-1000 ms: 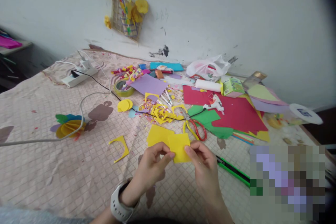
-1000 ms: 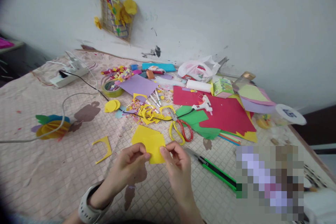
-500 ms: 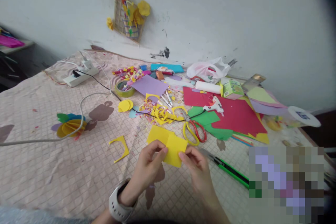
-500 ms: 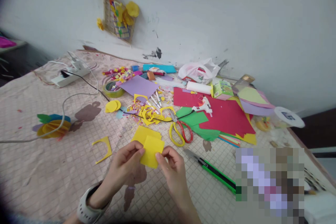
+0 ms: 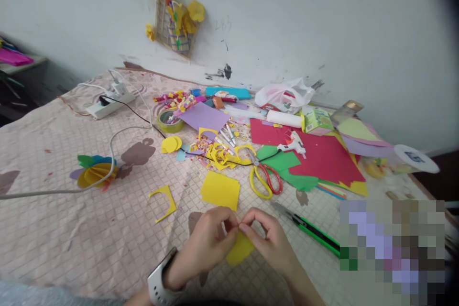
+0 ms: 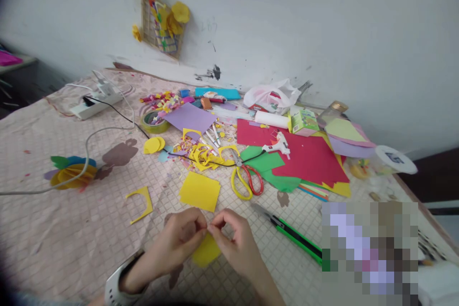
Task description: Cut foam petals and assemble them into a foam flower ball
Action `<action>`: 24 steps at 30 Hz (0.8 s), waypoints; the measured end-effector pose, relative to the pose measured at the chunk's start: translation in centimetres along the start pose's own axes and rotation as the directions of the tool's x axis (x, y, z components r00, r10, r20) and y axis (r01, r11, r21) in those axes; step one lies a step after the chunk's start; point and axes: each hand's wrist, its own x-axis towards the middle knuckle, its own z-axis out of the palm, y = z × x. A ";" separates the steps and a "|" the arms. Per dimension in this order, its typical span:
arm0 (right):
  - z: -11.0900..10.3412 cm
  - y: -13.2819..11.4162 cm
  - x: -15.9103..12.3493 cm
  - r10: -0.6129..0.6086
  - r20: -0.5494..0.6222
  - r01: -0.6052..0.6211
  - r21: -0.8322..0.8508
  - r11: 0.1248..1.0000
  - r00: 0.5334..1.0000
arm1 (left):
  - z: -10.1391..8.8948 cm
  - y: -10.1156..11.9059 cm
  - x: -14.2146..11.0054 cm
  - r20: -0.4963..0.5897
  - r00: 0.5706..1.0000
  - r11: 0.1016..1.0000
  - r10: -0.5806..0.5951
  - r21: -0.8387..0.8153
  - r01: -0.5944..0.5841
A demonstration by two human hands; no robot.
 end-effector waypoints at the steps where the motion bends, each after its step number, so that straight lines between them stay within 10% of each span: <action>1: -0.2 0.2 -0.2 -0.012 -0.012 0.012 -0.001 1.000 1.000 | -0.1 -0.1 -0.1 0.011 1.000 1.000 -0.013 0.005 0.013; 7: -2.9 1.3 -1.5 0.051 -0.430 0.018 0.156 0.988 0.901 | -2.2 -1.9 -1.1 -0.007 0.994 0.994 -0.110 -0.021 0.110; 13: -0.5 0.7 -1.7 -0.046 -0.128 0.050 0.028 0.998 0.991 | -1.4 -1.2 -1.6 -0.033 0.999 0.999 -0.007 -0.033 0.006; 24: 0.7 2.1 -2.3 -0.044 -0.066 0.042 -0.032 0.999 0.997 | -0.3 -1.7 -1.8 0.061 0.998 0.999 -0.009 0.039 0.006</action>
